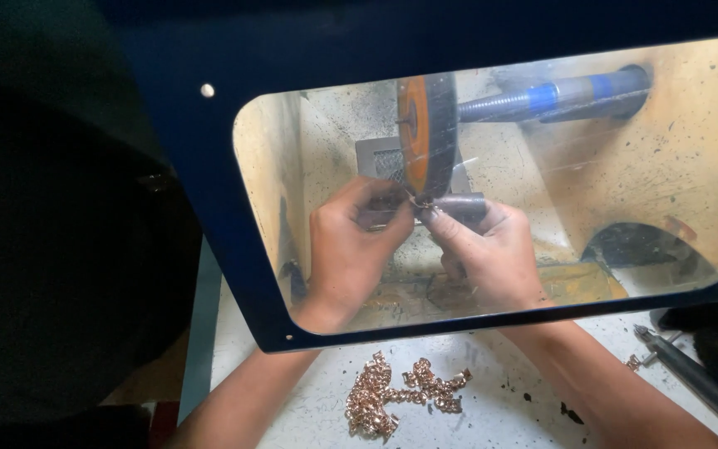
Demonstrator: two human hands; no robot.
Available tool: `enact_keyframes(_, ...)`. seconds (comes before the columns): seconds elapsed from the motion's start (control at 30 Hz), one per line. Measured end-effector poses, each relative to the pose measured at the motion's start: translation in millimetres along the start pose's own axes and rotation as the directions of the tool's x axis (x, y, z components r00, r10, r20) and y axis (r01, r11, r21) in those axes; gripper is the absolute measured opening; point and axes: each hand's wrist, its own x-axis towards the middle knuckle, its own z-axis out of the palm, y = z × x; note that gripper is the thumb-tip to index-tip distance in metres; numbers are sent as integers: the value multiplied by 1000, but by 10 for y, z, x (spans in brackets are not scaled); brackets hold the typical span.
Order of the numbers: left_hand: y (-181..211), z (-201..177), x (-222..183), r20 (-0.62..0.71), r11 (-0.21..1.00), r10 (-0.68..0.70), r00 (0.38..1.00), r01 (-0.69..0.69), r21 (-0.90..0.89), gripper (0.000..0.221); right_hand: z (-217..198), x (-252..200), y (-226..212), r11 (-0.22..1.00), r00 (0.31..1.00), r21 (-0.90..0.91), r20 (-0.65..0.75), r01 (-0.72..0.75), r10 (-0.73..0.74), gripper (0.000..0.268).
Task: Polishing a metal chain using a bench polisher inside a protective enclosure.
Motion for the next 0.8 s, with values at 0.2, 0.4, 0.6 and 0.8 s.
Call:
enact_keyframes(0.2,-58,-36,-20,-13,999,23,1000,-24,-38,17,3,-4,13,999,1000,36,22,16,-17,23)
enact_keyframes(0.4,-106,-85,-61,57,986,41,998,-31,-164,17,-141,34,176,992,990,115,126,45,-60,26)
enact_keyframes(0.6,-82,-100,-34,116,997,64,991,-58,-55,15,-201,53,287,995,979,96,202,17,-36,33)
enact_keyframes(0.8,-107,-153,-30,201,988,121,972,-138,74,22,-35,-18,88,993,978,-115,206,-14,37,30)
